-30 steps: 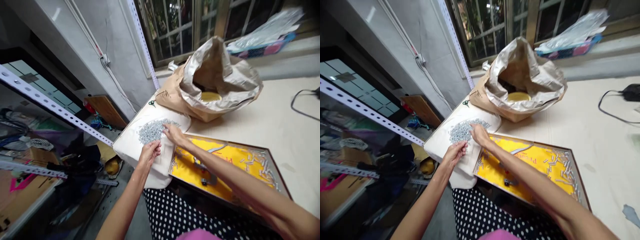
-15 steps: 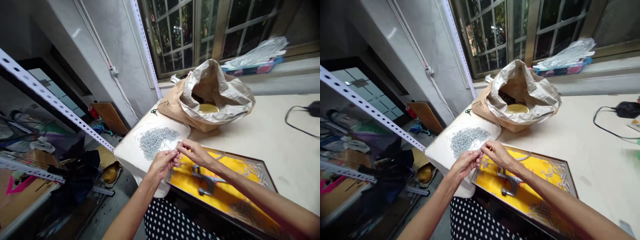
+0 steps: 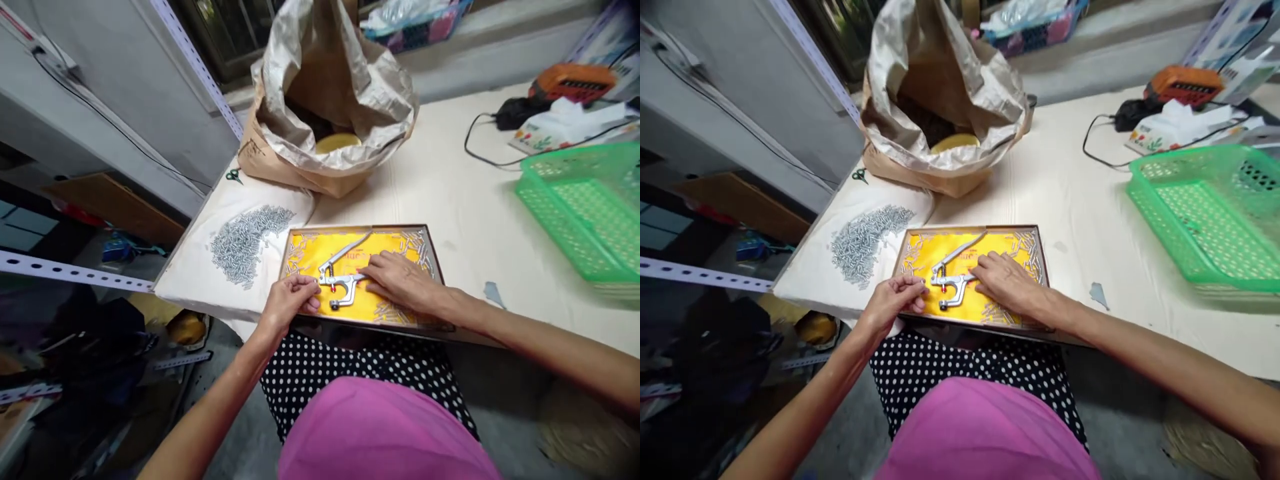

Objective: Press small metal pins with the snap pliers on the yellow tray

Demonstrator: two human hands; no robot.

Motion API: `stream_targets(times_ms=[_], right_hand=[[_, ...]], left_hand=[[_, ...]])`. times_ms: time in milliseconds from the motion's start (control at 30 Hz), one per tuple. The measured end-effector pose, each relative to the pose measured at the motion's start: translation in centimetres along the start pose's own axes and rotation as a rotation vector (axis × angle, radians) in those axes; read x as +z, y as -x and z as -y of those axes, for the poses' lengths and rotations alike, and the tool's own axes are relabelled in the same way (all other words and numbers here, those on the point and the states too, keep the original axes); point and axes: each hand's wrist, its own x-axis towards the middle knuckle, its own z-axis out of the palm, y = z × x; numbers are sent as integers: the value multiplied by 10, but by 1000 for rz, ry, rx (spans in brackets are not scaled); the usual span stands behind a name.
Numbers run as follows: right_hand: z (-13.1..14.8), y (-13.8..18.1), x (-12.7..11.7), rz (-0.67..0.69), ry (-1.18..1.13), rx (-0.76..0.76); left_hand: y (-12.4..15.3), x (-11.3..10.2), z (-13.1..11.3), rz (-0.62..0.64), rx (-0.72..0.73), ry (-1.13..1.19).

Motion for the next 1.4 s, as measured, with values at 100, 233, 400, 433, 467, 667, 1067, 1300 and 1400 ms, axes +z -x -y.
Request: stream_targets(times_ms=[100,233,400,433,467,667,1067,1300,1400], right_hand=[[-3,-2,4,-6,33,-6],[2,-2,3,-62,109,-52],[13,6,-6,-175,176,-108],[14,7,-7,-189,184,-111],[15,8,-8,-200,190,-111],[17,11,-8,-217,193,-106],[14,16,2,-39,14,-15],[11,14,4,2,-9,-1],[11,16,6,-4,-21,-8]], left_hand=[[-3,2,9,-67,13,-23],[-7,6,17,-132,35,-28],[-8,10,18,-111,14,-104],[-8,11,18,-103,19,-131],[-7,12,18,-95,26,-160],[-7,17,16,-82,77,-331],[-15,17,19,-27,51,-510],[-24,14,11,120,-65,-541],[-26,10,8,165,-61,-648]])
